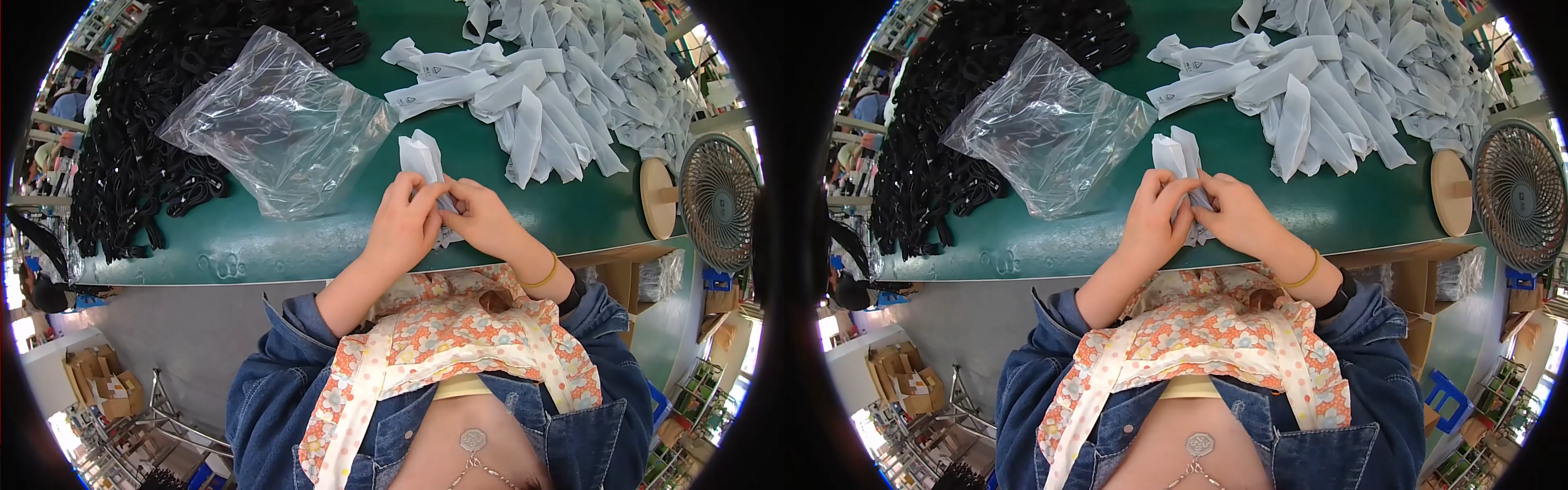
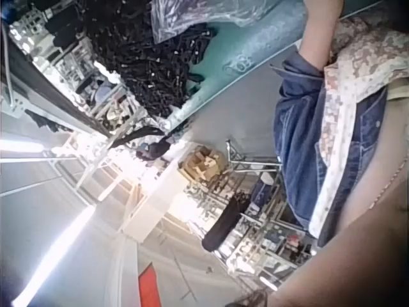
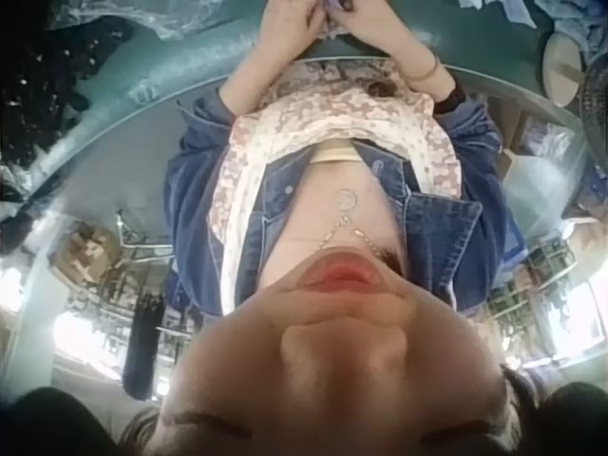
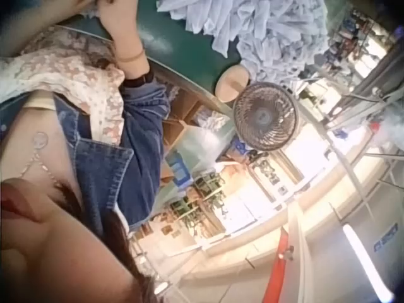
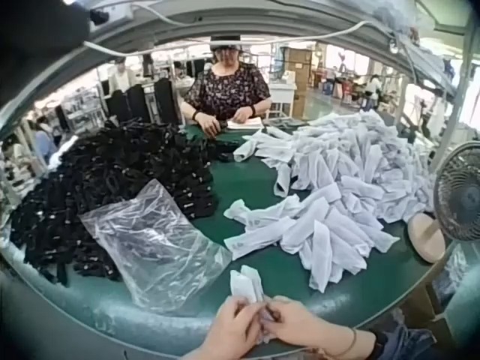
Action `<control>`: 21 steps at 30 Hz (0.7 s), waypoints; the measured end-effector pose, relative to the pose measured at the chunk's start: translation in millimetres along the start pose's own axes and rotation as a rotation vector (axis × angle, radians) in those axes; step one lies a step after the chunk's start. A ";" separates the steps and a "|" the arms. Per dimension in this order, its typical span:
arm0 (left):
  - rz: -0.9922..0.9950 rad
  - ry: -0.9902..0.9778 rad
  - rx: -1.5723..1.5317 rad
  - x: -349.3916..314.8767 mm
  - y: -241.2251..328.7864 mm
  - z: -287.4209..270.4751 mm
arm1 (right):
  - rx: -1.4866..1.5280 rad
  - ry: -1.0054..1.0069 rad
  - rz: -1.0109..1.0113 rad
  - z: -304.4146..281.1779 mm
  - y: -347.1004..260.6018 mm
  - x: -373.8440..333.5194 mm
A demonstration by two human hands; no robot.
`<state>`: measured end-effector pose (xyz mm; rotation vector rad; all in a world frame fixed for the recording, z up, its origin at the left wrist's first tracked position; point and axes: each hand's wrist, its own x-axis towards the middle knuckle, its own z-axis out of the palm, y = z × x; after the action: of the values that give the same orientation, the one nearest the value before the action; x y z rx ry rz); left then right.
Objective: The person opens a plastic bag, gathers several white wrapped items from a pile, and places them into the bag. After filling the bag, the person seals it and places it into a cardboard box.
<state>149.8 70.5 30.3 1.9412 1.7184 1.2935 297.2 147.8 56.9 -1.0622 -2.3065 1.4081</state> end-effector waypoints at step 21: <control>-0.104 -0.147 0.159 5.9 -1.0 -12.7 | -0.682 0.392 0.039 -23.9 20.0 74.1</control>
<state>139.3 71.5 39.6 1.9479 1.8697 0.9795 266.8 220.3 40.1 -1.4002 -2.4948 0.3351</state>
